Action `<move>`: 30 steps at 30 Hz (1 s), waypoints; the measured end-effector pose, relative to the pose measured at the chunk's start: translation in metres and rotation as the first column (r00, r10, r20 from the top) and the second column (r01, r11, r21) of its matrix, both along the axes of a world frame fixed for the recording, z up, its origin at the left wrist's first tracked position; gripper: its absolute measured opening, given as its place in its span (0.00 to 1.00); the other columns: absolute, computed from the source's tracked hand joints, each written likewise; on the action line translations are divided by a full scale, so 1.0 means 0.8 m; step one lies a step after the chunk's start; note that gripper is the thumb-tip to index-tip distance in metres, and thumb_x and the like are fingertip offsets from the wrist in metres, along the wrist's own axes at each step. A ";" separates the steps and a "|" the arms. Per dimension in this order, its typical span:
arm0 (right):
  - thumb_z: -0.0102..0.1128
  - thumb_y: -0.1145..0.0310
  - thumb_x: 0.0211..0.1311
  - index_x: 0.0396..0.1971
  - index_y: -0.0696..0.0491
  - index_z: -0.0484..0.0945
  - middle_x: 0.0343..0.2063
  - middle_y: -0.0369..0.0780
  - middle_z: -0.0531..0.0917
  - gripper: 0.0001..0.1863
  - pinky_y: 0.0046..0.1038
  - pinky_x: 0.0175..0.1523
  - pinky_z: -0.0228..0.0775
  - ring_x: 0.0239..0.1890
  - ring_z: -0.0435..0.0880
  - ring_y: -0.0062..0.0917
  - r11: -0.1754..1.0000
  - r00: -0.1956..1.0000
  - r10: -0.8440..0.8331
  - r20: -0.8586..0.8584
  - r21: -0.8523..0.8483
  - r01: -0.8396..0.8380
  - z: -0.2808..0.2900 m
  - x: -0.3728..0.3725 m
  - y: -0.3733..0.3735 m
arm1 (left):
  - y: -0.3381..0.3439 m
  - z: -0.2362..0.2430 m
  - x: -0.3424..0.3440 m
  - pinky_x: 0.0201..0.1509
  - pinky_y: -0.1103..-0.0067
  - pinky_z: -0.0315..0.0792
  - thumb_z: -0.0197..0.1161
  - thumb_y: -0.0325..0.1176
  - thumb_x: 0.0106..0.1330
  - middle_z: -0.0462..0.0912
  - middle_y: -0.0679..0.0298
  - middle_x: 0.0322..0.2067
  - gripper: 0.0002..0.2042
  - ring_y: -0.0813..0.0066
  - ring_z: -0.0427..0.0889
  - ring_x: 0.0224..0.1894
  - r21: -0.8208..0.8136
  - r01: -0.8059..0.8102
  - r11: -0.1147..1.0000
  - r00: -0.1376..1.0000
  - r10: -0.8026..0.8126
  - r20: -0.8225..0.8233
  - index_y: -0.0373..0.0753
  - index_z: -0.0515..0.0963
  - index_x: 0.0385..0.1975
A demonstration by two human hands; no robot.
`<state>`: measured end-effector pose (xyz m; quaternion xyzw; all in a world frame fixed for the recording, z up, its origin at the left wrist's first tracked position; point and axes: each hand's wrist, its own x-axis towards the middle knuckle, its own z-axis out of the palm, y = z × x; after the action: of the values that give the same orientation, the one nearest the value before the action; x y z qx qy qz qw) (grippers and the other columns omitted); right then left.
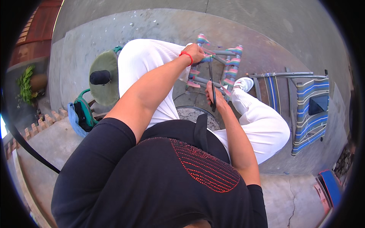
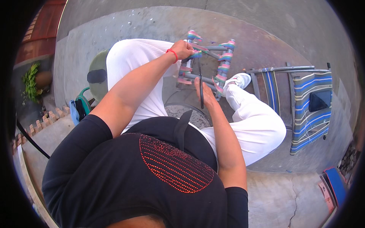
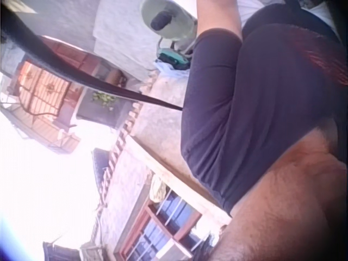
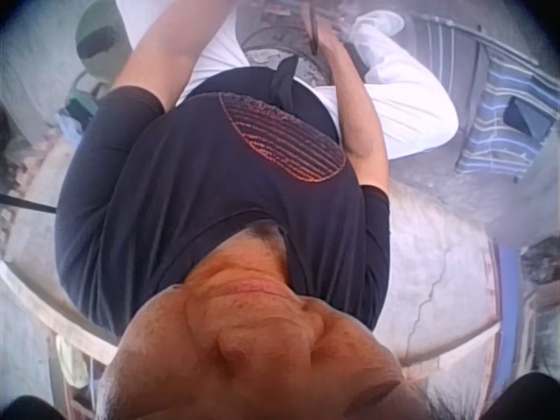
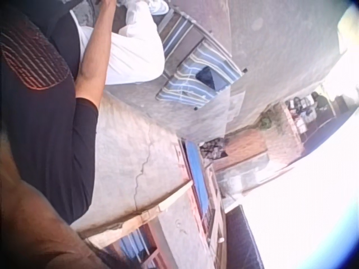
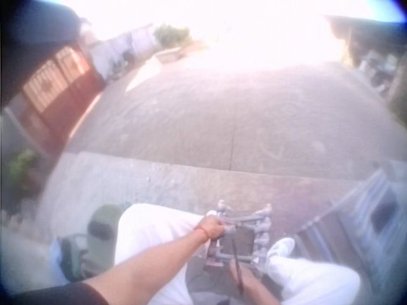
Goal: The person cuts straps off a folding chair frame with scissors and attaches a cord to the frame by hand.
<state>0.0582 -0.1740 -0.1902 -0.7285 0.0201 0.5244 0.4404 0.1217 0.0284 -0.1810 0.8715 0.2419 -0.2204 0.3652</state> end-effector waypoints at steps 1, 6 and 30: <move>0.32 0.31 0.50 0.29 0.57 0.68 0.20 0.35 0.67 0.39 0.20 0.23 0.64 0.22 0.67 0.18 1.000 1.000 0.004 -0.002 -0.006 -0.004 -0.001 0.003 0.001 | -0.001 0.000 0.000 0.38 0.78 0.69 0.61 0.39 0.49 0.80 0.60 0.27 0.10 0.71 0.78 0.32 0.002 0.026 1.000 1.000 -0.026 0.009 0.42 0.81 0.27; 0.33 0.31 0.50 0.26 0.57 0.67 0.18 0.34 0.66 0.38 0.20 0.21 0.63 0.19 0.67 0.18 1.000 0.999 -0.027 -0.017 -0.004 0.027 -0.004 0.009 0.005 | 0.000 -0.002 -0.001 0.37 0.78 0.69 0.61 0.39 0.48 0.80 0.60 0.26 0.09 0.71 0.78 0.30 -0.017 0.055 0.998 0.998 -0.054 0.043 0.42 0.81 0.27; 0.36 0.32 0.50 0.21 0.54 0.65 0.12 0.32 0.64 0.34 0.18 0.16 0.55 0.12 0.62 0.15 0.995 0.991 -0.097 -0.092 -0.007 0.097 0.009 0.018 0.011 | -0.005 -0.001 -0.002 0.36 0.77 0.69 0.61 0.40 0.48 0.80 0.57 0.26 0.11 0.68 0.78 0.29 0.008 0.116 0.993 0.992 -0.117 0.049 0.42 0.81 0.27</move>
<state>0.0722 -0.1653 -0.1832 -0.7023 0.0763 0.5353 0.4631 0.1198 0.0245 -0.1817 0.8901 0.1821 -0.2193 0.3555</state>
